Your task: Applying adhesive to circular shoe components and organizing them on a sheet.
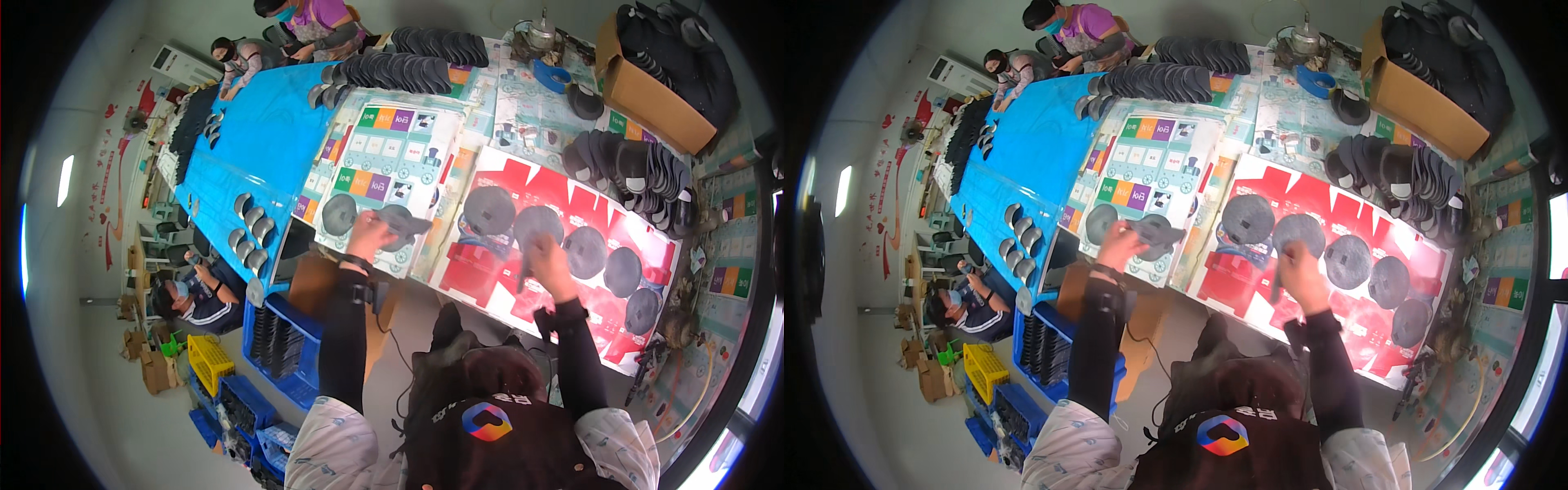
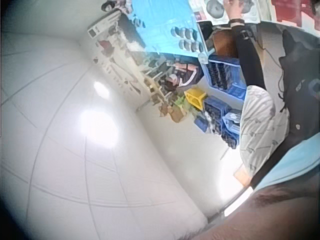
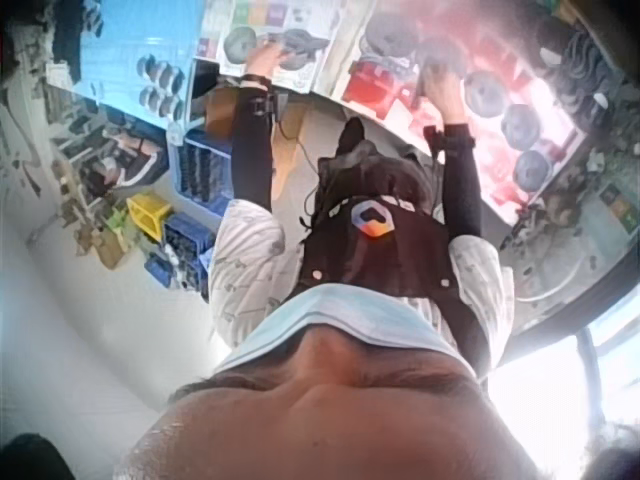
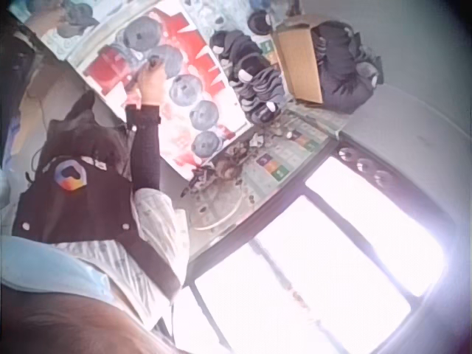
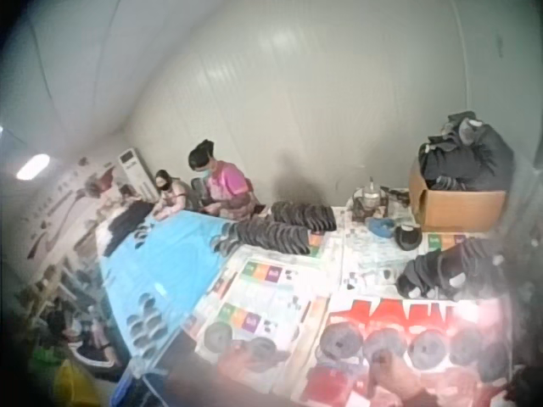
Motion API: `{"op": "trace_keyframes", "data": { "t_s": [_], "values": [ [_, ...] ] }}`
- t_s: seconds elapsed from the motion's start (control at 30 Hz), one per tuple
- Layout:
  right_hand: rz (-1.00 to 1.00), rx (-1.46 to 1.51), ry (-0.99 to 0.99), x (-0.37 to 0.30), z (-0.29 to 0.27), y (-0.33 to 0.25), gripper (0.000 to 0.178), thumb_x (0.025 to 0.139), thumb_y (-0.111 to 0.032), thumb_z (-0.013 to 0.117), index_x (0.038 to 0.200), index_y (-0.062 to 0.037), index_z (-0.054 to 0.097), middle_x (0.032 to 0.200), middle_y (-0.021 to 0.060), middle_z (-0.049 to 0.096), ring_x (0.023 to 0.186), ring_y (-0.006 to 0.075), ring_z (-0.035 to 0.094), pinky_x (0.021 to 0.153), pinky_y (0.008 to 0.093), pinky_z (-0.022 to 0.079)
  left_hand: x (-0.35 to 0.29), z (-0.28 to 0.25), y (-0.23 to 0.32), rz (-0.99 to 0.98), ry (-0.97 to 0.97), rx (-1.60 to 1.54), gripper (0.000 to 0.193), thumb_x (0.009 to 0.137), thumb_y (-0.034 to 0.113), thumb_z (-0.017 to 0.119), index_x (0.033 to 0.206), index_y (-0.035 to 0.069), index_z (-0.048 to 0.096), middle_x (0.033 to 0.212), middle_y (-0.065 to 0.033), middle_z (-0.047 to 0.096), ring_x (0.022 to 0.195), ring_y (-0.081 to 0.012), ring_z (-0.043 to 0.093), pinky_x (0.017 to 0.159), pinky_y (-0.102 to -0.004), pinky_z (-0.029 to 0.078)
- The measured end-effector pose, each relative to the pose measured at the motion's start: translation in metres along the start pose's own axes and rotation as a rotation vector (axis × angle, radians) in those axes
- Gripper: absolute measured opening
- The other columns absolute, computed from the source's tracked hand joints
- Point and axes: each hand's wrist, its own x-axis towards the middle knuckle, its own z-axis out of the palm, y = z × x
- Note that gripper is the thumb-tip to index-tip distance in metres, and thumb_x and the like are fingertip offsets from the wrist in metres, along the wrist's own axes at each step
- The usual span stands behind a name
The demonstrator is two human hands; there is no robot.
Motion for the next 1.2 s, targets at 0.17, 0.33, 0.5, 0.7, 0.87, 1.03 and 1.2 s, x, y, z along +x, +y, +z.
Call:
{"op": "trace_keyframes", "data": {
  "t_s": [0.17,0.33,0.5,0.7,0.87,1.03,1.2],
  "values": [
    [-0.267,0.029,0.097,0.102,0.139,-0.063,0.024,0.093,-0.013,0.058,0.115,-0.0034,0.058,0.100,0.0238,0.068,0.092,0.0370,0.070,0.070,0.0440,0.057,0.104,-0.050,0.072,0.186,-0.026,-0.179,0.038,0.091,0.002,0.059,0.126,0.001,0.045,0.099,-0.0094,0.060,0.094,-0.0215,0.066,0.084,-0.0393,0.060],
    [0.010,0.749,-0.013,0.157,0.223,-0.161,0.034,0.097,-0.003,0.049,0.131,-0.0056,0.050,0.126,0.0100,0.062,0.093,0.0135,0.065,0.063,0.0280,0.059,0.184,-0.125,0.069,0.263,0.014,-0.310,0.042,0.089,0.002,0.062,0.127,0.001,0.043,0.111,-0.0142,0.064,0.100,-0.0263,0.067,0.089,-0.0404,0.058],
    [-0.139,0.406,0.237,0.216,0.324,-0.093,0.037,0.093,0.002,0.052,0.129,-0.0087,0.053,0.128,0.0158,0.061,0.097,0.0234,0.068,0.073,0.0352,0.056,0.296,-0.187,-0.043,-0.006,0.369,-0.178,0.053,0.088,0.001,0.066,0.131,0.001,0.036,0.115,-0.0211,0.062,0.094,-0.0312,0.067,0.078,-0.0400,0.060],
    [-0.168,-0.300,0.321,0.211,0.354,-0.056,0.026,0.089,0.003,0.056,0.109,-0.0110,0.065,0.115,0.0127,0.059,0.092,0.0379,0.065,0.076,0.0452,0.054,0.288,-0.186,-0.088,0.531,0.686,0.740,0.027,0.082,0.000,0.071,0.103,0.003,0.054,0.098,-0.0133,0.062,0.086,-0.0271,0.065,0.071,-0.0383,0.056],
    [-0.214,-0.527,0.227,0.205,0.340,-0.056,0.030,0.090,-0.008,0.063,0.119,-0.0172,0.064,0.124,0.0096,0.055,0.097,0.0346,0.066,0.076,0.0454,0.057,0.268,-0.156,-0.067,0.428,0.647,0.731,0.014,0.090,0.005,0.067,0.104,0.009,0.069,0.100,-0.0122,0.062,0.088,-0.0311,0.064,0.079,-0.0420,0.052],
    [-0.267,-0.529,0.195,0.203,0.325,-0.066,0.039,0.093,-0.022,0.067,0.132,-0.0206,0.062,0.133,0.0129,0.053,0.098,0.0359,0.066,0.080,0.0456,0.057,0.263,-0.161,-0.072,0.565,0.642,0.940,0.015,0.092,0.006,0.062,0.106,0.006,0.069,0.107,-0.0140,0.065,0.099,-0.0348,0.062,0.087,-0.0460,0.051],
    [-0.255,-0.508,0.155,0.197,0.312,-0.074,0.055,0.090,-0.030,0.071,0.142,-0.0216,0.055,0.139,0.0198,0.050,0.108,0.0412,0.062,0.087,0.0470,0.055,0.259,-0.146,-0.078,0.457,0.573,0.917,0.027,0.095,0.006,0.055,0.118,-0.001,0.067,0.113,-0.0202,0.067,0.107,-0.0386,0.063,0.091,-0.0450,0.052]
  ]
}}
